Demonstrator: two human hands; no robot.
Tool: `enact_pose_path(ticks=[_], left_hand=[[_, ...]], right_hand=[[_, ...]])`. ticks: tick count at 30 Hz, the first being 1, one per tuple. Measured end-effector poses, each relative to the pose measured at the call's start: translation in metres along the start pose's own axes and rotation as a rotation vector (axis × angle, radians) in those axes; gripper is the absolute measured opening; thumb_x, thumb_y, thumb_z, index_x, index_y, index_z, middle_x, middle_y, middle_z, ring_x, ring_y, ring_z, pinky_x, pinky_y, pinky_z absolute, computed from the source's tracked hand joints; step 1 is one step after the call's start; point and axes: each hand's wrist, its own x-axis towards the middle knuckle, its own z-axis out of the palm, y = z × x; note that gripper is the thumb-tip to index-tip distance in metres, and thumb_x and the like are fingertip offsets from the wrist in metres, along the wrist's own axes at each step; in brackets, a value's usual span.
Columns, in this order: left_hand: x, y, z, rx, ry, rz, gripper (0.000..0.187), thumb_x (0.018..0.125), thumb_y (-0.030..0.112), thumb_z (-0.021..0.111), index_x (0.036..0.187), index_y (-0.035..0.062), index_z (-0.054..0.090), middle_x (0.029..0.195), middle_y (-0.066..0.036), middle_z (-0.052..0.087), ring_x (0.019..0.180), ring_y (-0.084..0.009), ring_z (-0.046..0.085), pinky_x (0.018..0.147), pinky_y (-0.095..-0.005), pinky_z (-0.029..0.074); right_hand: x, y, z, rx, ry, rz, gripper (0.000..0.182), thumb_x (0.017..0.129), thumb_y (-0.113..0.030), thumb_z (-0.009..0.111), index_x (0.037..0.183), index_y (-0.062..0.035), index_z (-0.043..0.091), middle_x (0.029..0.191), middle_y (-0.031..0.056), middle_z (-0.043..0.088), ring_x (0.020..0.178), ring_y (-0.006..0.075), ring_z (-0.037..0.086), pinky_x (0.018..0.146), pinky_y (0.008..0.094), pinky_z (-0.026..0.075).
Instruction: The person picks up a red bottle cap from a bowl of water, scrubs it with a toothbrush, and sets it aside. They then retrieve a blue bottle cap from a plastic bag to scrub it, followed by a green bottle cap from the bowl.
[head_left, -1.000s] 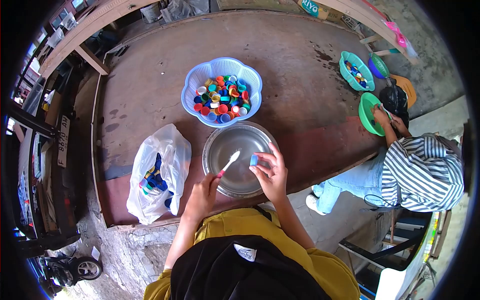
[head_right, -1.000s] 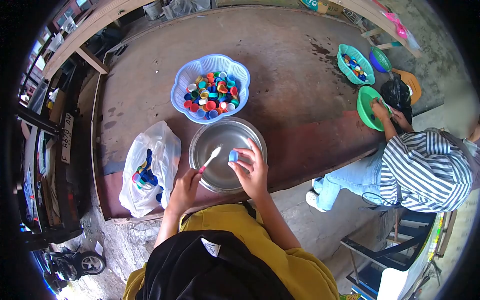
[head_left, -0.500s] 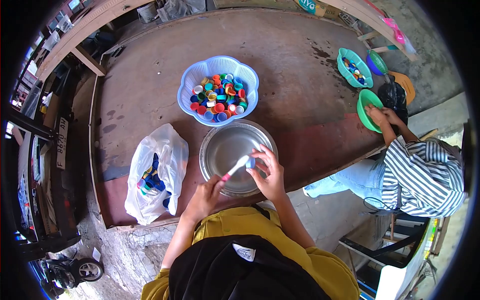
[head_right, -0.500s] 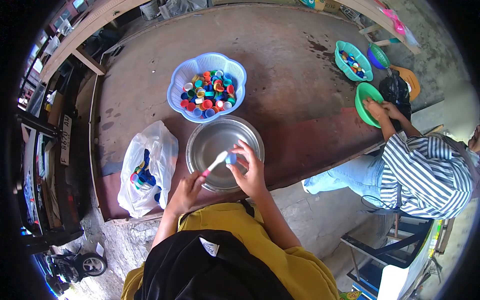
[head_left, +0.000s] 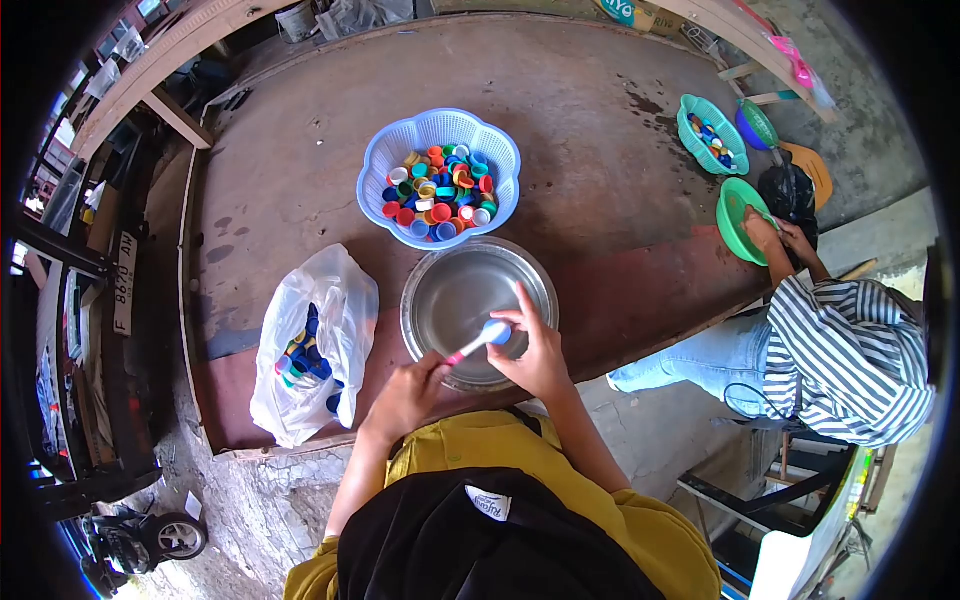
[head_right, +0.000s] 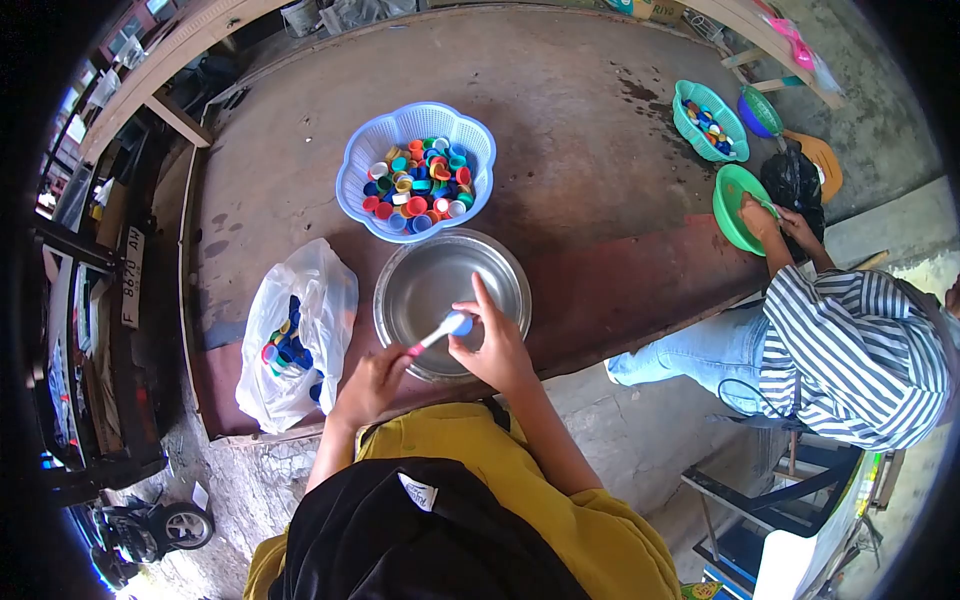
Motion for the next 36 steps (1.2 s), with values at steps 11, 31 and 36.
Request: enact_pose_path(ticks=[11,31,36], left_hand=[[0.004,-0.017,-0.003,0.119,0.111,0.023,0.016,0.091,0.017,0.051,0.094,0.0013,0.055,0.068,-0.026,0.055,0.068,-0.0421,0.057,0.055,-0.0454,0.041],[-0.033,-0.013,-0.013,-0.078,0.244,-0.115,0.017,0.092,0.016,0.05,0.091,-0.0012,0.052,0.063,-0.023,0.051,0.059,-0.0416,0.048,0.053,-0.0395,0.039],[-0.096,-0.038,-0.006,-0.41,0.653,-0.212,0.018,0.096,0.018,0.043,0.088,0.0036,0.05,0.061,0.004,0.041,0.051,-0.0066,0.033,0.047,-0.0235,0.029]], right_hand=[[0.002,0.002,-0.003,-0.089,0.007,-0.02,0.087,0.065,-0.006,0.072,0.139,-0.0027,0.026,0.089,0.0103,0.065,0.074,0.0218,0.064,0.069,0.0302,0.052],[0.023,0.01,-0.018,0.139,-0.05,0.106,0.069,0.067,-0.003,0.071,0.129,0.0005,0.042,0.089,0.012,0.066,0.074,0.0151,0.064,0.069,0.0265,0.051],[0.1,0.036,-0.002,0.117,-0.16,0.048,0.044,0.074,-0.007,0.07,0.115,0.0019,0.056,0.096,0.0124,0.066,0.082,0.0155,0.064,0.069,0.0286,0.05]])
